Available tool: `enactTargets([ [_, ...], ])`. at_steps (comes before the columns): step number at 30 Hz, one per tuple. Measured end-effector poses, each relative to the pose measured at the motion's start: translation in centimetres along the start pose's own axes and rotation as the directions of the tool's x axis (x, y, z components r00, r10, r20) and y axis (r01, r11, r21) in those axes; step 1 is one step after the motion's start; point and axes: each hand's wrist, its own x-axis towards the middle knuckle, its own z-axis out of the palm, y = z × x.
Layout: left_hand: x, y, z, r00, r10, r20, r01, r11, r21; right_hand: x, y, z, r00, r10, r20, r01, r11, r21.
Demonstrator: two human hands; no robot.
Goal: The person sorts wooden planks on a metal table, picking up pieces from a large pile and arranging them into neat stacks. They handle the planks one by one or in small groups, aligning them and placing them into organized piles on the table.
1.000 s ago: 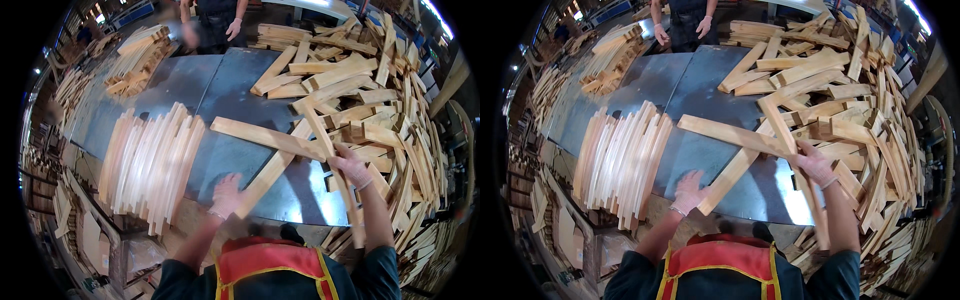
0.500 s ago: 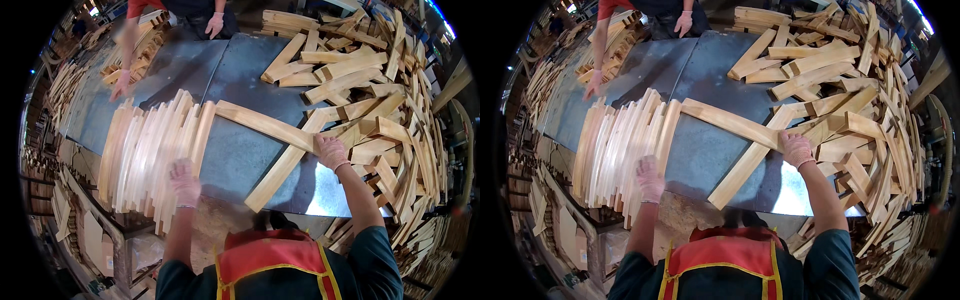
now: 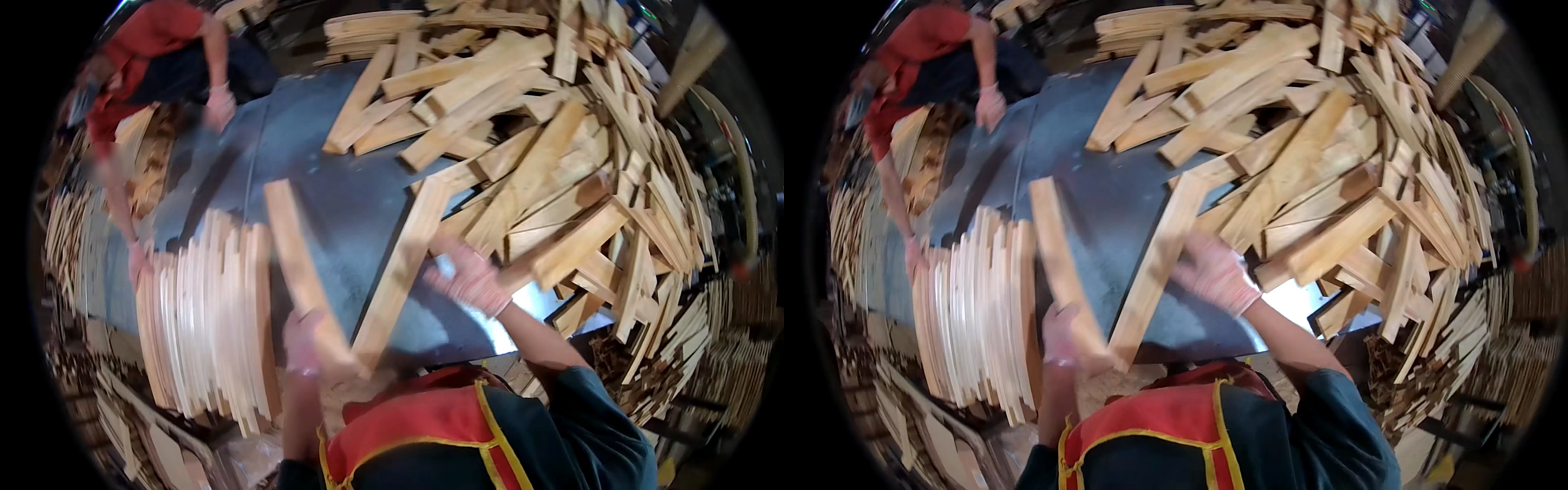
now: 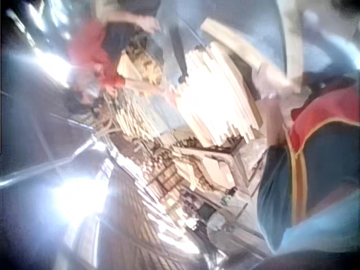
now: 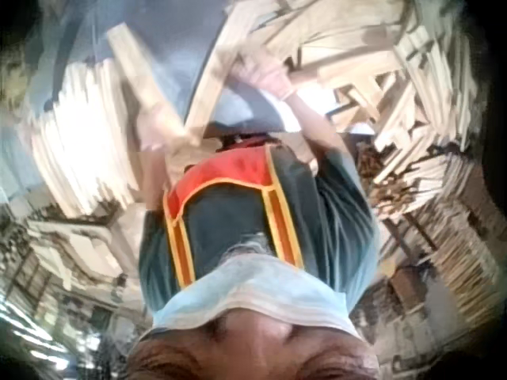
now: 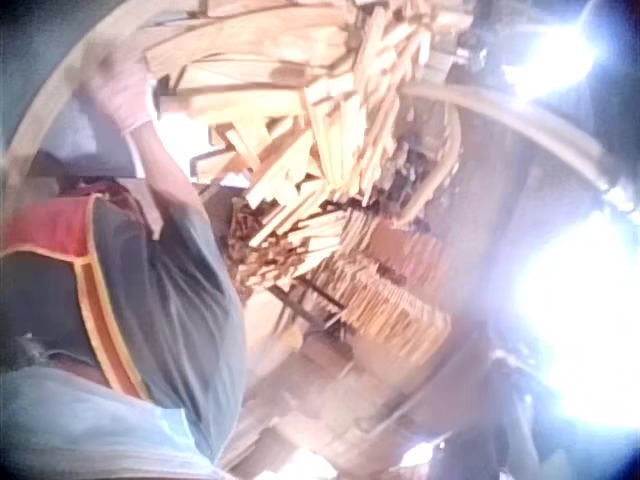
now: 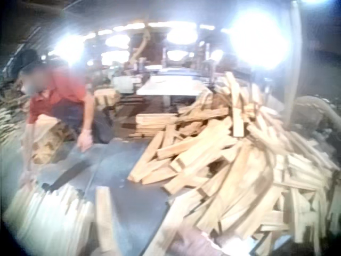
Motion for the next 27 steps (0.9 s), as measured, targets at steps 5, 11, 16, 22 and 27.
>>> enactTargets([
  [5, -2.7, -3.8, -11.9, 0.793, 0.609, 0.012, -0.014, -0.001, 1.0, 5.7, 11.9, -8.9, 0.638, 0.252, -0.727, -0.659, 0.667, -0.347],
  [11, -1.1, -6.1, -12.2, 0.837, 0.546, -0.007, 0.211, -0.312, 0.926, 7.1, 13.6, -8.3, 0.423, 0.612, -0.668, -0.829, 0.559, -0.013],
  [16, -5.6, -3.6, 4.6, 0.885, 0.214, 0.415, -0.424, -0.001, 0.906, 3.2, 12.9, -3.8, 0.349, 0.688, -0.637, -0.328, 0.726, 0.604],
  [22, -4.4, -2.7, 0.7, 0.848, 0.051, 0.527, -0.496, 0.428, 0.756, -3.7, 0.9, 4.7, 0.569, 0.746, -0.346, -0.079, 0.469, 0.88],
  [27, -8.3, -1.8, -9.8, 0.858, -0.05, 0.512, -0.317, 0.733, 0.602, -6.8, -1.6, 12.5, 0.688, 0.724, 0.042, -0.252, 0.184, 0.95],
])
